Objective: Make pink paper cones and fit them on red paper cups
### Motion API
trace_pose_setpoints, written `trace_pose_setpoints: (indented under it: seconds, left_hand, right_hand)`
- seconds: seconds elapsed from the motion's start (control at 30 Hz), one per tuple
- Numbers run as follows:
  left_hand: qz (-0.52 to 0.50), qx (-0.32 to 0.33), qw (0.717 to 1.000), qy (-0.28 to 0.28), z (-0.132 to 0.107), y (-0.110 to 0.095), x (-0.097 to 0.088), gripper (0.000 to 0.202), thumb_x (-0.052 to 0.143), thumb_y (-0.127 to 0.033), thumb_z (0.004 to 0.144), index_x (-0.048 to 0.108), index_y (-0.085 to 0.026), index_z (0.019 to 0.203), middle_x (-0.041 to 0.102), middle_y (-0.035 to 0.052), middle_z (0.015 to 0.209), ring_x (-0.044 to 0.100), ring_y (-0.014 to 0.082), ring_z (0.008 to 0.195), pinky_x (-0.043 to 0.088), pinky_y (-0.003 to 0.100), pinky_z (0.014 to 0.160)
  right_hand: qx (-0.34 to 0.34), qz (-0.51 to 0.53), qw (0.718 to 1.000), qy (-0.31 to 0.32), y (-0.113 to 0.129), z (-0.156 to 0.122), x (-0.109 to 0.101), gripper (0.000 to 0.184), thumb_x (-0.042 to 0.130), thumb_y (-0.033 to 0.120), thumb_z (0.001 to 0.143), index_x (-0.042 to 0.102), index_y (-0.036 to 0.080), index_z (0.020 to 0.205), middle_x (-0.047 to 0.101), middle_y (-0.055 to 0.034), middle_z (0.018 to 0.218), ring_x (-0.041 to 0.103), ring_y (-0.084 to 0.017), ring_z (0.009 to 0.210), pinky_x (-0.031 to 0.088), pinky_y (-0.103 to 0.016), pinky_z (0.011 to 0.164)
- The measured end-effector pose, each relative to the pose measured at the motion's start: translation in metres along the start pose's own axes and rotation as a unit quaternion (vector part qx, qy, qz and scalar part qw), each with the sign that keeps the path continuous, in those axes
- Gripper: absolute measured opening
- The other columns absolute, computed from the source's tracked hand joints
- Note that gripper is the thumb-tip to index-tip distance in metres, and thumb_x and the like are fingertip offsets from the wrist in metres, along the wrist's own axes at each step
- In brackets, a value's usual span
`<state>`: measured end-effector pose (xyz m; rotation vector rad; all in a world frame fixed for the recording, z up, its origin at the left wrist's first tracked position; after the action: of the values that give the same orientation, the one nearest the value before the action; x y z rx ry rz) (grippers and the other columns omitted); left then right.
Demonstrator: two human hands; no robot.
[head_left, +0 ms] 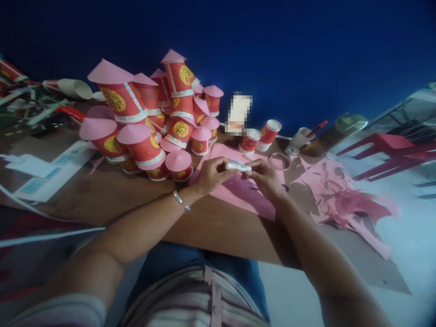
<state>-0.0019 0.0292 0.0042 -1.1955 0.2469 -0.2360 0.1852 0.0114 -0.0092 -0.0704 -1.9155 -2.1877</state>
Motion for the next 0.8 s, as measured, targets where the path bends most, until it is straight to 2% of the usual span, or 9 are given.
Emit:
trace_pose_setpoints:
  seconds: [0.17,0.37,0.47,0.53,0.6,0.67,0.73,0.8]
  left_hand:
    - [-0.007,-0.012,1.000,0.000,0.000,-0.007,0.000,0.040,0.077,-0.048,0.082,0.055,-0.018,0.067,0.049,-0.0055,0.056,0.042,0.0075,0.052,0.033,0.023,0.050]
    - [-0.011,-0.017,1.000,-0.013,0.000,-0.006,0.000,0.044,0.076,-0.053,0.082,0.054,-0.018,0.067,0.049,-0.0058,0.056,0.042,0.0077,0.052,0.034,0.024,0.051]
    - [0.025,-0.008,1.000,-0.007,0.001,-0.001,-0.001,0.042,0.075,-0.053,0.083,0.056,-0.018,0.069,0.051,-0.0045,0.059,0.045,0.0086,0.055,0.037,0.024,0.053]
    - [0.077,0.021,0.997,0.004,0.004,0.004,-0.003,0.036,0.079,-0.049,0.081,0.062,-0.017,0.080,0.059,-0.0021,0.069,0.050,0.0098,0.060,0.043,0.024,0.057]
    - [0.157,0.067,0.985,0.001,0.008,0.010,-0.007,0.039,0.084,-0.039,0.077,0.065,-0.018,0.103,0.066,0.0020,0.088,0.056,0.0117,0.069,0.049,0.025,0.065]
    - [0.247,0.102,0.964,-0.005,0.011,0.017,-0.010,0.044,0.077,-0.025,0.084,0.061,-0.019,0.125,0.066,0.0072,0.109,0.061,0.0157,0.088,0.053,0.030,0.081]
    - [0.319,0.120,0.940,0.002,0.013,0.024,-0.011,0.048,0.070,-0.019,0.087,0.058,-0.019,0.134,0.063,0.0108,0.121,0.060,0.0213,0.108,0.052,0.037,0.095]
    - [0.379,0.117,0.917,0.027,0.014,0.030,-0.010,0.045,0.067,-0.019,0.089,0.060,-0.019,0.134,0.062,0.0115,0.123,0.058,0.0245,0.113,0.049,0.041,0.101]
  right_hand:
    - [-0.017,-0.056,0.998,-0.014,0.006,-0.002,0.001,0.032,0.095,0.035,0.067,0.074,0.022,0.089,0.077,-0.0002,0.076,0.073,-0.016,0.070,0.060,-0.029,0.067]
    - [-0.051,-0.081,0.995,-0.035,0.008,-0.003,0.003,0.035,0.096,0.038,0.064,0.073,0.023,0.086,0.077,-0.0002,0.084,0.072,-0.015,0.073,0.060,-0.030,0.069]
    - [-0.050,-0.096,0.993,-0.041,0.006,-0.003,0.001,0.035,0.095,0.038,0.066,0.073,0.022,0.088,0.076,-0.0007,0.082,0.071,-0.016,0.073,0.061,-0.032,0.071]
    - [-0.045,-0.089,0.993,-0.058,0.006,-0.002,-0.004,0.032,0.092,0.038,0.069,0.072,0.022,0.088,0.075,0.0002,0.076,0.070,-0.016,0.068,0.060,-0.033,0.068]
    - [-0.054,-0.069,0.991,-0.101,0.009,0.000,-0.013,0.029,0.089,0.038,0.072,0.070,0.023,0.086,0.073,0.0013,0.071,0.069,-0.015,0.064,0.060,-0.032,0.065]
    - [-0.068,-0.058,0.985,-0.150,0.012,0.001,-0.023,0.028,0.088,0.037,0.074,0.067,0.022,0.083,0.071,0.0023,0.068,0.067,-0.014,0.060,0.059,-0.030,0.062]
    - [-0.073,-0.062,0.979,-0.182,0.015,0.001,-0.029,0.028,0.087,0.037,0.073,0.065,0.022,0.082,0.069,0.0032,0.067,0.066,-0.013,0.058,0.058,-0.029,0.060]
    - [-0.064,-0.070,0.977,-0.193,0.015,0.002,-0.031,0.028,0.086,0.037,0.073,0.064,0.022,0.081,0.068,0.0038,0.066,0.064,-0.013,0.056,0.058,-0.028,0.060]
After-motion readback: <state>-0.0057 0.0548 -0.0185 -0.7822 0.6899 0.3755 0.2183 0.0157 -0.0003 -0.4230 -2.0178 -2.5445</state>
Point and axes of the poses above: each hand's wrist, its own z-axis towards the middle knuckle, its own x-axis out of the palm, y = z × x, the point moved 5 cm from there along z, towards the middle knuckle
